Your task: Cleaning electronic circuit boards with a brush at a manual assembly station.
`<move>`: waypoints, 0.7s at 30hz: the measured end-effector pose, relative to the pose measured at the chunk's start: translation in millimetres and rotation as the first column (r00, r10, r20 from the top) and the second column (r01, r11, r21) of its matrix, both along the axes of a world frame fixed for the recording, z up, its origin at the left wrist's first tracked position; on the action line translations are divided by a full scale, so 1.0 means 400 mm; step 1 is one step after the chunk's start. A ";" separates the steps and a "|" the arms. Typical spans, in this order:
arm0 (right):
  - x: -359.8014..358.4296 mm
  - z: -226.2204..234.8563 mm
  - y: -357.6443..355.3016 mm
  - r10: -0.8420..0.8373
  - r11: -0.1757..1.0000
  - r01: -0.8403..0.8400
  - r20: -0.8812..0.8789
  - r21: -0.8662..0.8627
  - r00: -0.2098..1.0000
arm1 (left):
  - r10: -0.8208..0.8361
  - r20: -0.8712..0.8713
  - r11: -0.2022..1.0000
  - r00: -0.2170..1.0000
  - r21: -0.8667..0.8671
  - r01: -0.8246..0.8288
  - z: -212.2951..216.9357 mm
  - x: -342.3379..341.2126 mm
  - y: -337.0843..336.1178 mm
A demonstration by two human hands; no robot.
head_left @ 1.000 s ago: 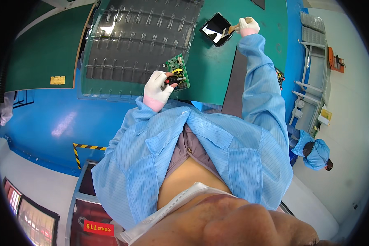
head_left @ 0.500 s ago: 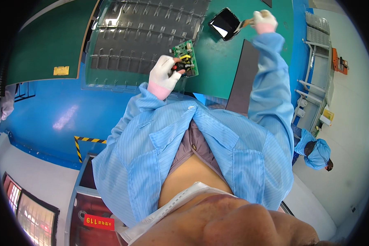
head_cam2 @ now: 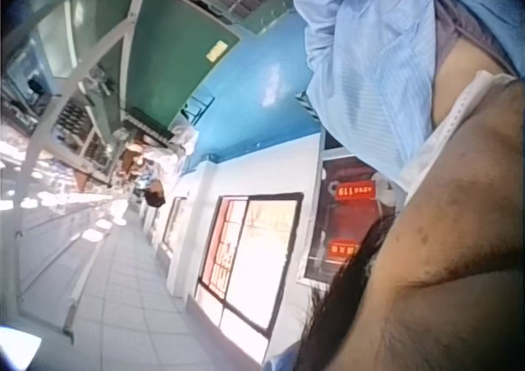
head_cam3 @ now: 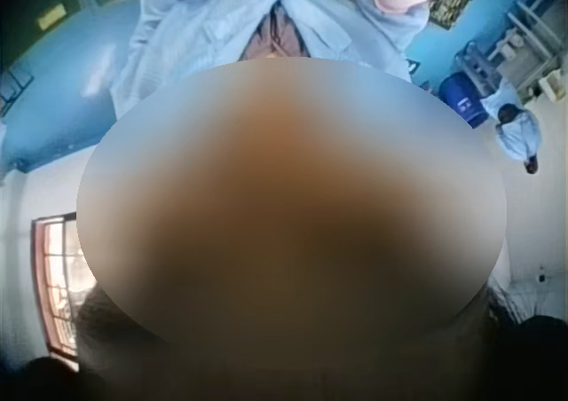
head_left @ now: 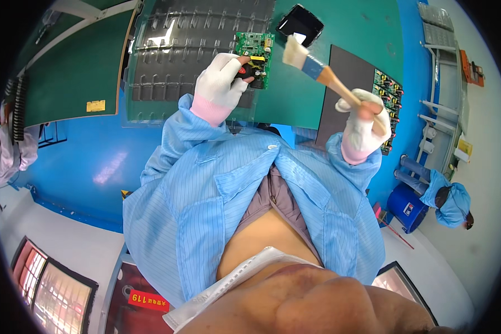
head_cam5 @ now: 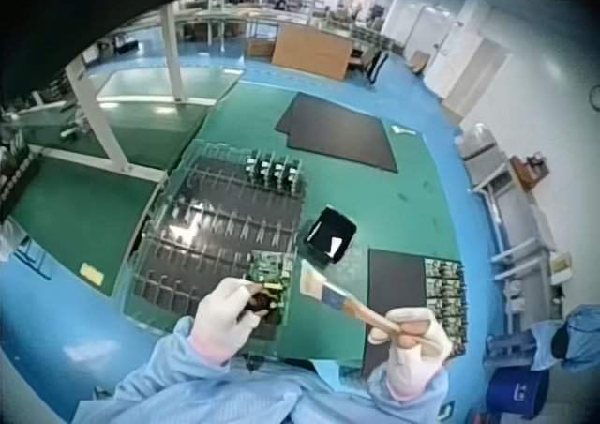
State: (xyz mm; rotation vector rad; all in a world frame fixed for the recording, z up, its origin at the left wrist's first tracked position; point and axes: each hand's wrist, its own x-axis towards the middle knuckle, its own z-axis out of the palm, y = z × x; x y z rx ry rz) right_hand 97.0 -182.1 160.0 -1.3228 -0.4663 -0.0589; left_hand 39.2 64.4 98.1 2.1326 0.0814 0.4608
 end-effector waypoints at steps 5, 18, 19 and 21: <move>-0.017 -0.018 -0.065 0.037 0.997 -0.023 0.214 -0.069 0.976 | -0.010 0.000 1.000 1.000 0.014 0.010 0.045 0.017 -0.071; 0.015 -0.042 -0.174 0.070 0.997 -0.064 0.246 -0.036 0.967 | -0.014 0.039 0.996 0.999 0.086 0.010 0.115 0.021 -0.200; 0.018 -0.041 -0.175 0.082 0.996 -0.070 0.254 -0.054 0.964 | -0.015 0.027 0.996 1.000 0.086 0.012 0.119 0.020 -0.203; 0.024 -0.042 -0.182 0.093 0.995 -0.084 0.263 -0.045 0.960 | -0.003 0.031 0.996 1.000 0.086 0.000 0.121 0.018 -0.207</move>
